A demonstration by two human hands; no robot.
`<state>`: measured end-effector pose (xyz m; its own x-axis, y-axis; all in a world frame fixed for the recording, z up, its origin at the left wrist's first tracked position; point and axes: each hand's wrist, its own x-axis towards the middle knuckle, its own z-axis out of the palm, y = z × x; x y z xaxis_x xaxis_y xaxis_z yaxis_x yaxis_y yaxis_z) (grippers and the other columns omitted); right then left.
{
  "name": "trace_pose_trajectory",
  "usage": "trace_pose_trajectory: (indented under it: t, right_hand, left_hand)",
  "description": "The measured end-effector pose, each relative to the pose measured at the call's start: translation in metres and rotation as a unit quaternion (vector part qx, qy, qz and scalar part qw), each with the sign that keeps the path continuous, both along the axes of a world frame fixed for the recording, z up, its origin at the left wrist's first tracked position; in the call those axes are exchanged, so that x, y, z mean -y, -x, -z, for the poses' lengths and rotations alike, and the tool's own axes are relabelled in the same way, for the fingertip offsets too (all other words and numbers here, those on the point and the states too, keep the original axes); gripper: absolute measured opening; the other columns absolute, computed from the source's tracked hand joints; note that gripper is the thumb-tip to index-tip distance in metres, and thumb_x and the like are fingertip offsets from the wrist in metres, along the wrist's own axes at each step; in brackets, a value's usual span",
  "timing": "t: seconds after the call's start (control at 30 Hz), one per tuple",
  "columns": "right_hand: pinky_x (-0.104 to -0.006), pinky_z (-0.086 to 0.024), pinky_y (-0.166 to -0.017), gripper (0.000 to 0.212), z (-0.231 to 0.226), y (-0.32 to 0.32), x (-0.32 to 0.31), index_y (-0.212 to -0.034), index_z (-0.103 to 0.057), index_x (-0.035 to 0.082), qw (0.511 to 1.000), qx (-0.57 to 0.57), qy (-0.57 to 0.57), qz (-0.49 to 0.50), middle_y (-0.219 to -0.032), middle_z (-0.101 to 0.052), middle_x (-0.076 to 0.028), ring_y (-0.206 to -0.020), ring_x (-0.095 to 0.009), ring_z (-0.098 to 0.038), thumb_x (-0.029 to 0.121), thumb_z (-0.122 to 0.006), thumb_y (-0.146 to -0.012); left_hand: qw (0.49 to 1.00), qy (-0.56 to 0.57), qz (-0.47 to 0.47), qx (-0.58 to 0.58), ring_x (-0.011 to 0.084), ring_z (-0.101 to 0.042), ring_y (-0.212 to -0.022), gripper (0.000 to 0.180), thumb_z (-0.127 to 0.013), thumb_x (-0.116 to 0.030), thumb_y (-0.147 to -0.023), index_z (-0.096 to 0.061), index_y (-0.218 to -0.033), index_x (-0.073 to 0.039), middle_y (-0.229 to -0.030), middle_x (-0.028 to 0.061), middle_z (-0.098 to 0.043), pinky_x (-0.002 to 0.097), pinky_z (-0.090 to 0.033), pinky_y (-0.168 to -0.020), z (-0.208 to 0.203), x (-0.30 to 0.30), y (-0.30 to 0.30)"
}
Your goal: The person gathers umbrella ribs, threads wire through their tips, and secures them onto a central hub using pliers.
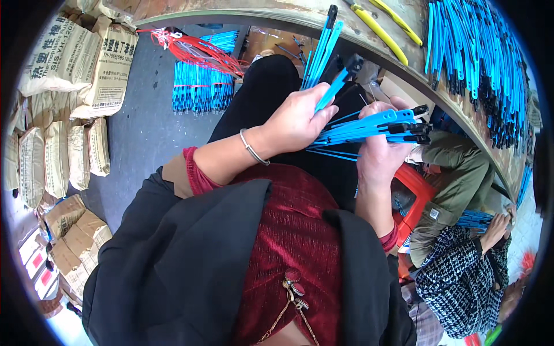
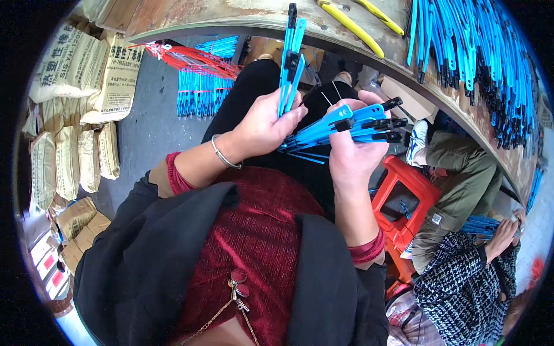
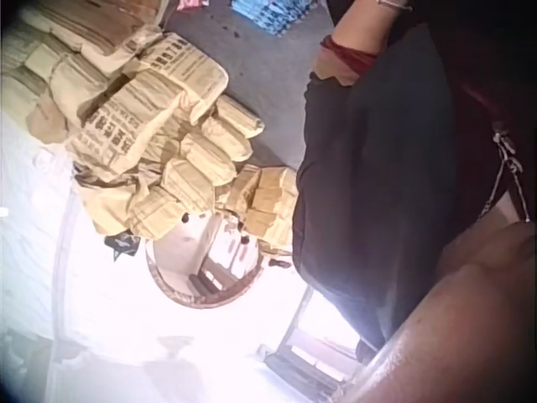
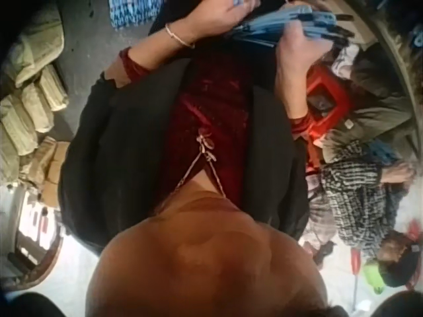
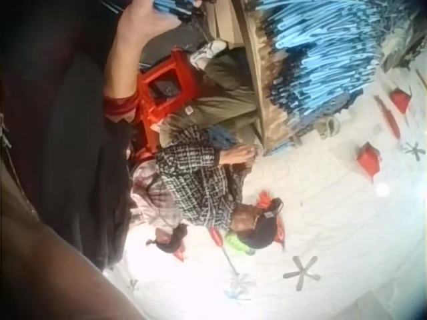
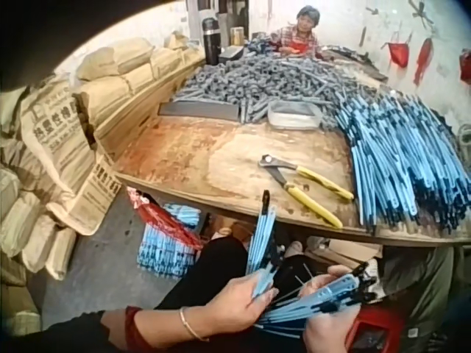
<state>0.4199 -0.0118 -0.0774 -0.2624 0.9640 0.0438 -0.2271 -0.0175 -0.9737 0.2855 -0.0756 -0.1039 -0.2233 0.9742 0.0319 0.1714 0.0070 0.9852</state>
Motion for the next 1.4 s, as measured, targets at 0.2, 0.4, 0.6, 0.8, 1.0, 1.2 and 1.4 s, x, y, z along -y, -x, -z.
trace_pose_trajectory:
  t: [0.2,0.4,0.6,0.8,1.0,1.2,1.4]
  right_hand:
    - [-0.0245,-0.047,-0.068,0.042,-0.001,0.003,-0.002,-0.11,-0.042,-0.004,0.999,0.047,-0.016,0.011,-0.084,-0.058,-0.01,-0.073,-0.013,-0.057,-0.003,-0.064,-0.074]
    - [-0.0247,-0.047,-0.068,0.042,0.0,0.003,-0.001,-0.11,-0.043,-0.005,0.999,0.044,-0.001,0.013,-0.084,-0.058,-0.01,-0.073,-0.014,-0.057,-0.001,-0.065,-0.074]
    - [-0.0255,-0.047,-0.069,0.043,0.004,0.002,0.0,-0.11,-0.043,-0.004,0.998,0.044,-0.026,0.021,-0.084,-0.058,-0.01,-0.073,-0.014,-0.057,0.0,-0.066,-0.074]
    - [-0.0262,-0.047,-0.071,0.043,0.003,0.001,0.002,-0.11,-0.043,-0.004,0.999,0.036,-0.025,0.014,-0.084,-0.057,-0.01,-0.074,-0.015,-0.057,0.0,-0.065,-0.074]
    - [-0.0254,-0.047,-0.071,0.041,0.001,0.002,0.002,-0.11,-0.044,-0.003,0.997,0.072,-0.029,0.016,-0.085,-0.058,-0.009,-0.076,-0.013,-0.057,0.0,-0.065,-0.074]
    - [-0.024,-0.048,-0.069,0.041,0.0,0.0,-0.008,-0.112,-0.044,-0.001,0.991,0.112,-0.068,-0.032,-0.086,-0.06,-0.008,-0.076,-0.012,-0.058,-0.001,-0.064,-0.076]
    - [-0.0259,-0.048,-0.068,0.045,0.005,-0.006,-0.018,-0.115,-0.042,-0.003,0.985,-0.005,0.028,-0.171,-0.083,-0.061,-0.009,-0.073,-0.014,-0.059,-0.002,-0.064,-0.075]
  left_hand:
    - [0.998,-0.015,0.001,-0.061,0.0392,-0.053,-0.066,0.011,-0.054,-0.006,-0.083,-0.044,-0.084,-0.001,-0.07,0.0188,-0.051,0.0411,-0.043,-0.057,-0.005,0.001,-0.003]
    - [0.997,-0.048,-0.008,-0.067,0.0395,-0.053,-0.067,0.011,-0.054,-0.006,-0.083,-0.044,-0.084,-0.001,-0.07,0.0187,-0.051,0.042,-0.043,-0.057,-0.003,0.0,-0.006]
    - [0.998,-0.009,-0.017,-0.067,0.0403,-0.054,-0.069,0.011,-0.054,-0.006,-0.083,-0.045,-0.085,-0.002,-0.071,0.0194,-0.052,0.0424,-0.044,-0.058,-0.006,0.001,-0.006]
    - [0.997,-0.038,-0.041,-0.06,0.0242,-0.051,-0.057,0.012,-0.055,-0.004,-0.083,-0.044,-0.08,-0.002,-0.064,0.0107,-0.048,0.0335,-0.042,-0.055,-0.002,0.001,-0.01]
    - [0.995,-0.049,-0.019,-0.09,0.0265,-0.052,-0.059,0.011,-0.056,-0.004,-0.082,-0.046,-0.082,-0.001,-0.066,0.0121,-0.049,0.0336,-0.042,-0.056,-0.004,0.001,-0.01]
    - [0.991,-0.04,0.039,-0.12,0.0328,-0.057,-0.078,0.012,-0.057,-0.006,-0.081,-0.049,-0.089,0.0,-0.079,0.0163,-0.053,0.0396,-0.044,-0.066,-0.008,0.004,0.0]
    - [0.947,-0.011,0.14,0.289,0.0157,-0.054,-0.081,0.021,-0.063,-0.009,-0.079,-0.052,-0.097,-0.003,-0.087,0.0041,-0.052,0.0317,-0.045,-0.072,0.01,0.02,0.008]
